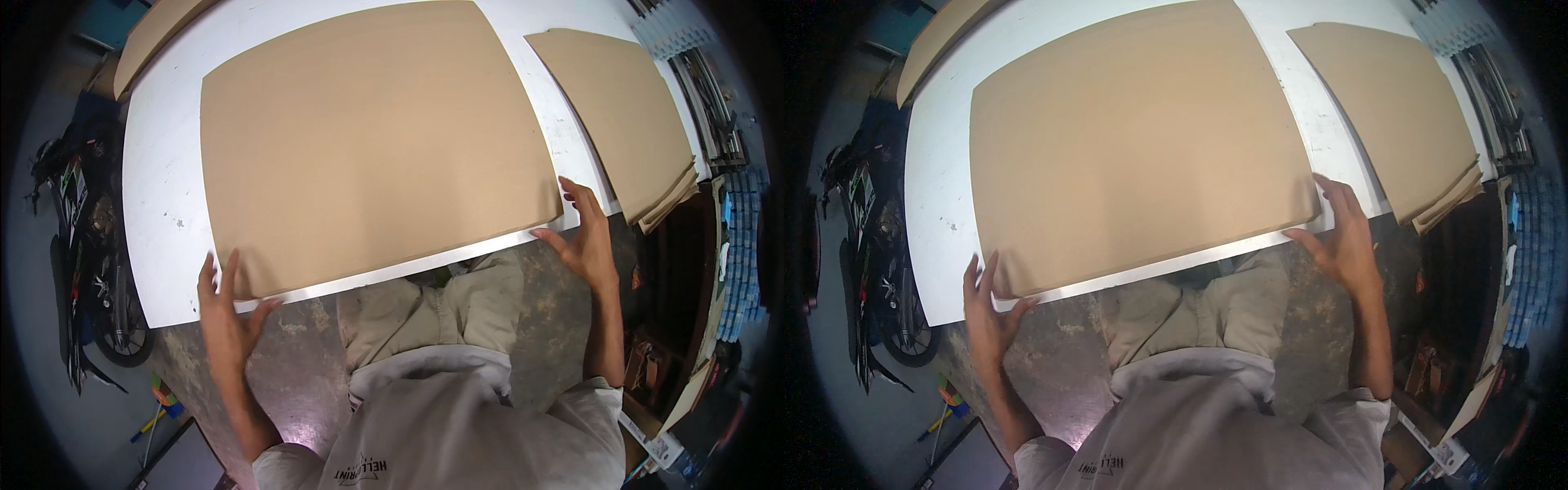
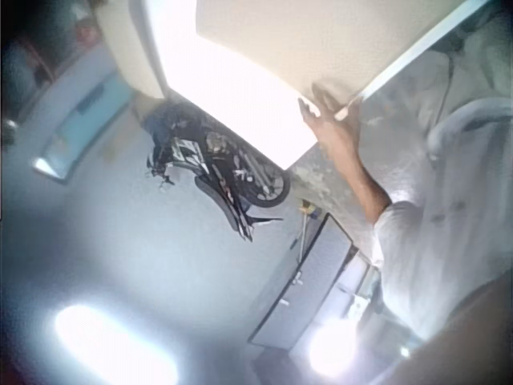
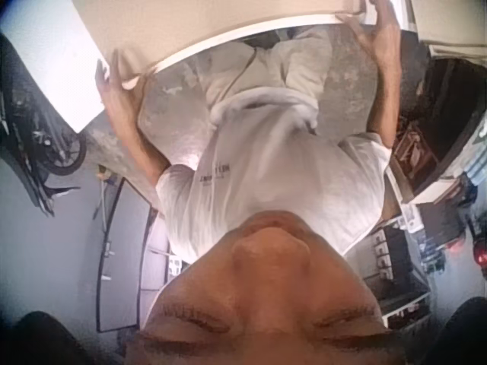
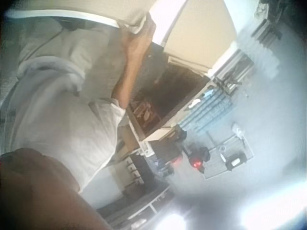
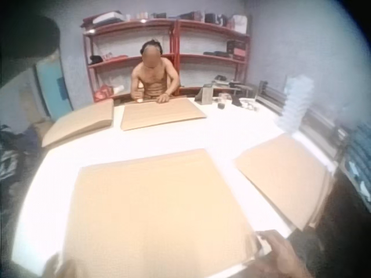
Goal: The person repeatedly folds rectangular cardboard sheets in half on a white table, pressing the crease with both hands and stacking the folded pieces. The person handles each sheet one at a time and places the finished folds into a growing stack.
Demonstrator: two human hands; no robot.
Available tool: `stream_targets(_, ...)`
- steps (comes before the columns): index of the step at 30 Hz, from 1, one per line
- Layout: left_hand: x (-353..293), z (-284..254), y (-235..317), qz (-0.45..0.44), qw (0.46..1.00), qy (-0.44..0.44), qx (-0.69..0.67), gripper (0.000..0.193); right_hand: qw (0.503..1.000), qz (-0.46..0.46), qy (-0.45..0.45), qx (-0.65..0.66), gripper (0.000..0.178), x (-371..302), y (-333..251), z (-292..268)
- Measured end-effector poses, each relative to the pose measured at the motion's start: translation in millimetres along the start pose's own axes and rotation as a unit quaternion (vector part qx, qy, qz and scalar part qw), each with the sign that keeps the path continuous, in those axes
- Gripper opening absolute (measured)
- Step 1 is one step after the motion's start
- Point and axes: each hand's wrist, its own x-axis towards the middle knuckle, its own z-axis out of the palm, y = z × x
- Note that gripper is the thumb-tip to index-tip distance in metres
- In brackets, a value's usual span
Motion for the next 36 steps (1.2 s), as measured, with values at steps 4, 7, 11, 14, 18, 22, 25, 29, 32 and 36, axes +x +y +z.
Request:
stream_targets(4, -1, -2, -34, -0.073, 0.993, -0.088, -0.033, 0.094, 0.996, 0.045, -0.076, -0.010, 0.096, 1, 21, -4)
stream_targets(7, 0, 7, -41, -0.082, 0.991, -0.085, -0.065, 0.096, 0.995, 0.053, -0.084, -0.011, 0.090, 5, 24, 3)
stream_targets(11, -1, 8, -42, -0.061, 0.993, -0.075, -0.071, 0.094, 0.996, 0.062, -0.065, -0.007, 0.079, 4, 22, 7)
stream_targets(14, -5, 8, -46, -0.049, 0.992, -0.071, -0.094, 0.091, 0.998, 0.040, -0.039, -0.015, 0.075, -2, 26, 10)
stream_targets(18, -5, 13, -50, -0.063, 0.992, -0.073, -0.084, 0.089, 0.999, -0.003, -0.019, -0.026, 0.074, -4, 35, 14)
stream_targets(22, -3, 4, -42, -0.084, 0.988, -0.098, -0.083, 0.091, 0.997, 0.009, -0.058, -0.052, 0.076, -1, 25, 4)
stream_targets(25, -7, -10, -15, -0.047, 0.990, -0.074, 0.108, 0.092, 0.988, -0.011, -0.057, -0.145, 0.071, -2, 3, -5)
stream_targets(29, 6, 18, 48, 0.141, 0.989, 0.034, -0.014, 0.071, 0.976, -0.187, -0.023, -0.110, 0.057, -7, -30, 13)
stream_targets(32, 13, 68, 97, 0.290, 0.946, 0.059, -0.133, 0.045, 0.968, -0.248, -0.025, -0.024, 0.046, -3, -36, 40)
stream_targets(36, 16, 96, 115, 0.313, 0.937, 0.058, -0.142, 0.033, 0.965, -0.261, 0.014, 0.024, 0.032, 2, -27, 61)
